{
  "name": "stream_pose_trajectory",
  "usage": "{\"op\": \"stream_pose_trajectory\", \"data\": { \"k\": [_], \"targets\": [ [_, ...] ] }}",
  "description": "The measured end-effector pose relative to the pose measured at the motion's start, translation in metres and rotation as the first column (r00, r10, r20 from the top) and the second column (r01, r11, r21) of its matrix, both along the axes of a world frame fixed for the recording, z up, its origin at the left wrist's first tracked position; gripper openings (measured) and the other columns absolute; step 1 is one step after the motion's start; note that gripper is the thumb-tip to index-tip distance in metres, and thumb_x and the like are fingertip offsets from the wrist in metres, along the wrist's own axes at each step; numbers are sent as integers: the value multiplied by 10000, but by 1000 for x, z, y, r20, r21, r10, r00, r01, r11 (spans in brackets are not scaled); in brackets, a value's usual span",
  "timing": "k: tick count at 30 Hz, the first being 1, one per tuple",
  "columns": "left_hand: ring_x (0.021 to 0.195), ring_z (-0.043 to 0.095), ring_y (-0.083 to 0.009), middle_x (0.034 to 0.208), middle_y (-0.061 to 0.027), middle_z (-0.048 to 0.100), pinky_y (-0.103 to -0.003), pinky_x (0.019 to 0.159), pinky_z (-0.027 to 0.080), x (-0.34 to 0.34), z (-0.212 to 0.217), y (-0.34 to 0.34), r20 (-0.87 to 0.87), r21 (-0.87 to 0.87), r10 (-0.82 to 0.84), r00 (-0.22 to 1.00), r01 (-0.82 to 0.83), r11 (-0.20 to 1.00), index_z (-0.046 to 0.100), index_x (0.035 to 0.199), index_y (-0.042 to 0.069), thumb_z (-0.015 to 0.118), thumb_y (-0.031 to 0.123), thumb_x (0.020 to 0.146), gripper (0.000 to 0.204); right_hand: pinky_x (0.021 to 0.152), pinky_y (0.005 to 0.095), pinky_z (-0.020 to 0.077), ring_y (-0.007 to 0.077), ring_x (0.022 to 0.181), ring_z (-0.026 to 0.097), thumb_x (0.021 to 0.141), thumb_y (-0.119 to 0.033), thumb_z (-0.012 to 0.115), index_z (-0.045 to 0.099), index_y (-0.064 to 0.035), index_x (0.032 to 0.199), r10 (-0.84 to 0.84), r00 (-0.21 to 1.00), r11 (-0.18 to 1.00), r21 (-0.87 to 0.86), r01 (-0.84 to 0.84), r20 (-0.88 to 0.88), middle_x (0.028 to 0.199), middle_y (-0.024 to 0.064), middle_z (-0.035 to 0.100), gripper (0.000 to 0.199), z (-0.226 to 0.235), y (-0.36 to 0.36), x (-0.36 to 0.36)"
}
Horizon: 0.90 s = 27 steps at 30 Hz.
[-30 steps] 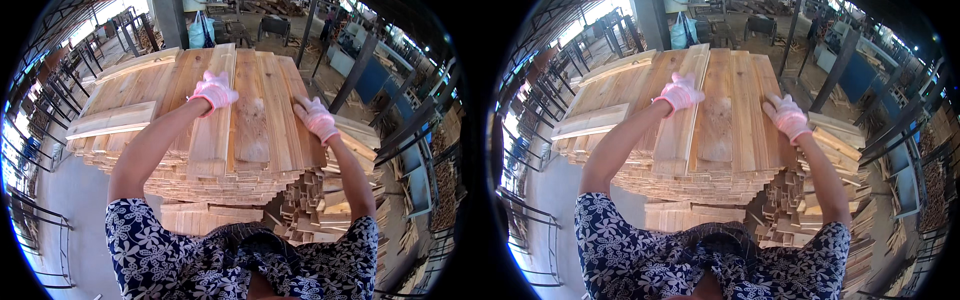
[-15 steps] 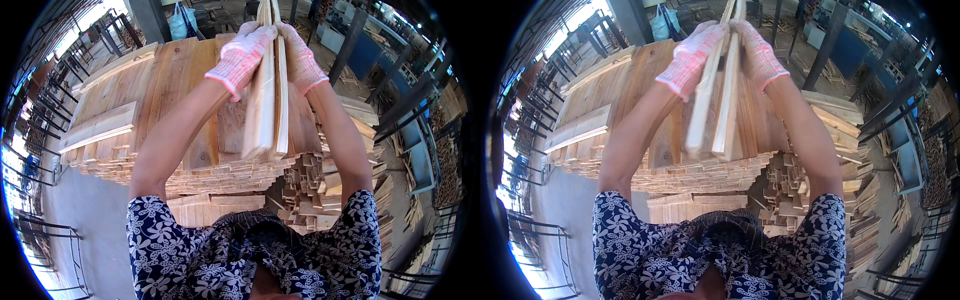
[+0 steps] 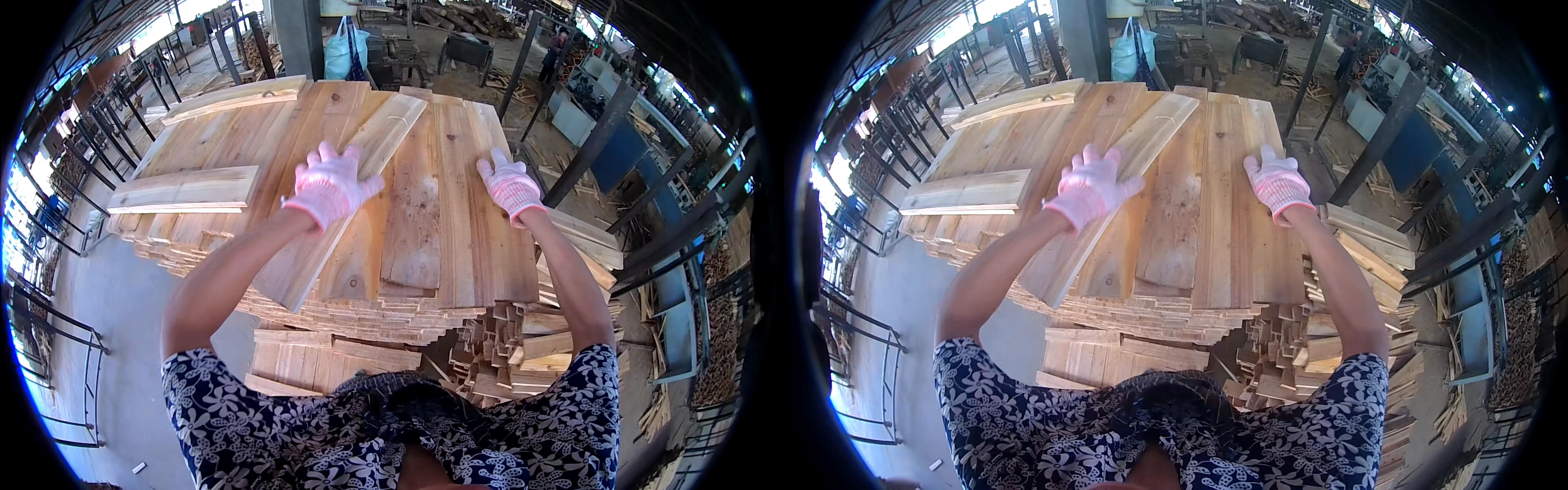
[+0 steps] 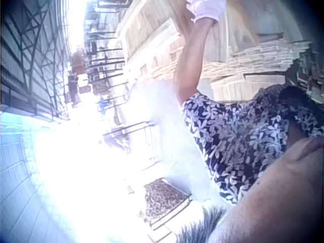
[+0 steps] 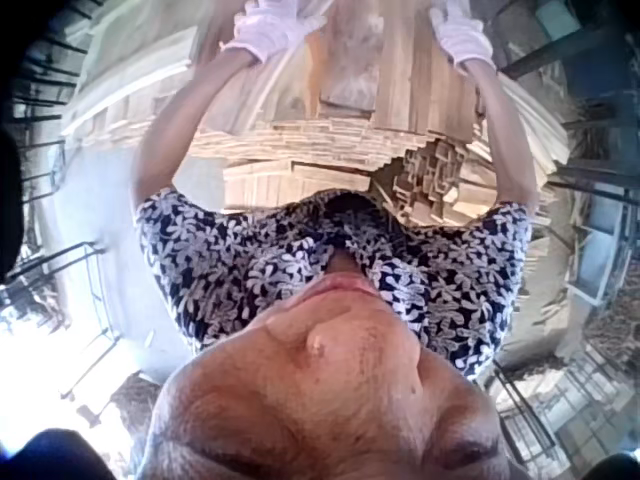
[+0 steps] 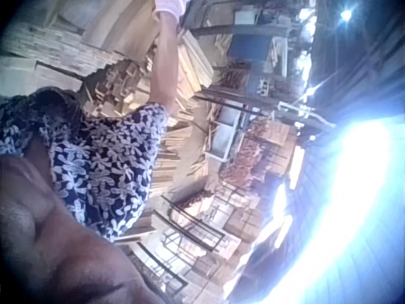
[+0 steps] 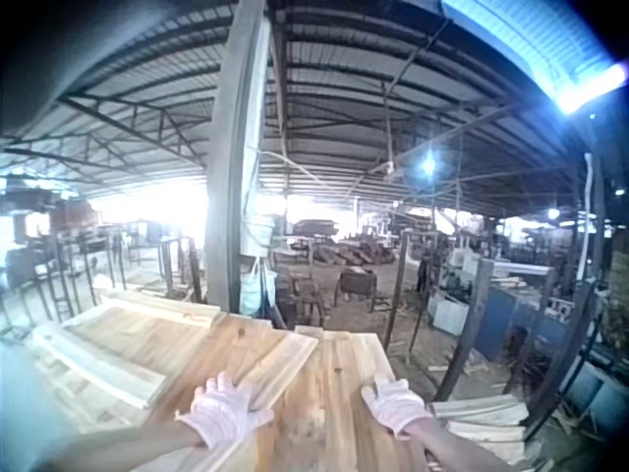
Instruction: The person lifts stacks of wooden planks from a pile and places them onto a metal rack. They wear pink gloves and repeatedly pick up bundles of lumber, carry them a short distance, and stack them vertically on the rack.
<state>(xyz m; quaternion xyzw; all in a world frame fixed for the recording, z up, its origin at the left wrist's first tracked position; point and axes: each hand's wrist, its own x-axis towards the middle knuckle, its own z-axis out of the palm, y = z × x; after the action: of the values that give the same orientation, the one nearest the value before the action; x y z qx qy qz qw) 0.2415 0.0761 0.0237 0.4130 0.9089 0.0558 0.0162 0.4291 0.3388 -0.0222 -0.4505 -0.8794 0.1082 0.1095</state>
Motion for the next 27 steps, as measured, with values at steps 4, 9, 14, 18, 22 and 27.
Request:
{"op": "stream_pose_trajectory", "data": {
  "k": [4, 9, 14, 18, 22, 27],
  "targets": [
    [1341, 462, -443, 1406, -247, 502, -542, 1083, 405, -18, 3, 41, 39, 32, -52, 998, 50, 998, 497, 1429, 109, 622, 518, 883, 694, 1045, 527, 450, 506, 1301, 495, 983, -577, 428, 448, -157, 1465, 75, 997, 997, 0, -75, -5, 1350, 366, 524, 640, -7, 9, -1],
    [1328, 501, -404, 1401, -260, 533, -498, 1078, 439, -19, 17, 24, 178, 288, -37, 983, -16, 957, 437, 1496, 101, 686, 517, 826, 828, 1110, 468, 403, 401, 1435, 405, 957, -603, 488, 377, -162, 1550, 336, 932, 915, -187, -357, -134, 1518, 254, 458, 748, 5, 49, 31],
    [1243, 578, -304, 1370, -200, 563, -412, 1058, 483, -21, 41, -87, 414, 875, -364, 834, -255, 411, 366, 1519, 16, 711, 395, 885, 816, 1198, 346, 271, 260, 1470, 373, 963, -549, 576, 370, -29, 1553, 156, 848, 887, -306, -346, -507, 1569, 141, 435, 813, -2, 116, 18],
    [1111, 594, -235, 1218, -115, 578, -422, 986, 519, -3, 34, -198, 515, 845, -562, 647, -494, 205, 363, 1495, 43, 722, 366, 921, 751, 1164, 376, 338, 309, 1436, 426, 955, -612, 553, 387, -20, 1536, 145, 933, 924, -292, -247, -330, 1551, 175, 452, 846, -23, 130, -23],
    [1274, 540, -338, 1331, -175, 543, -575, 1059, 465, 59, -27, -261, 742, 618, -536, 402, -720, 316, 317, 1518, 56, 835, 372, 815, 928, 1114, 347, 387, 225, 1354, 493, 947, -555, 614, 393, -26, 1529, 116, 882, 790, -496, -361, -457, 1491, 132, 506, 817, -28, 132, -34],
    [1321, 481, -438, 1478, -246, 411, -654, 1115, 395, 125, -88, -217, 767, 364, -625, 142, -900, 242, 215, 1544, 36, 875, 365, 767, 1071, 1099, 337, 401, 204, 1327, 517, 915, -592, 640, 318, -44, 1577, 2, 848, 841, -458, -288, -530, 1487, 113, 513, 917, -35, 136, -26]
  ]
}}
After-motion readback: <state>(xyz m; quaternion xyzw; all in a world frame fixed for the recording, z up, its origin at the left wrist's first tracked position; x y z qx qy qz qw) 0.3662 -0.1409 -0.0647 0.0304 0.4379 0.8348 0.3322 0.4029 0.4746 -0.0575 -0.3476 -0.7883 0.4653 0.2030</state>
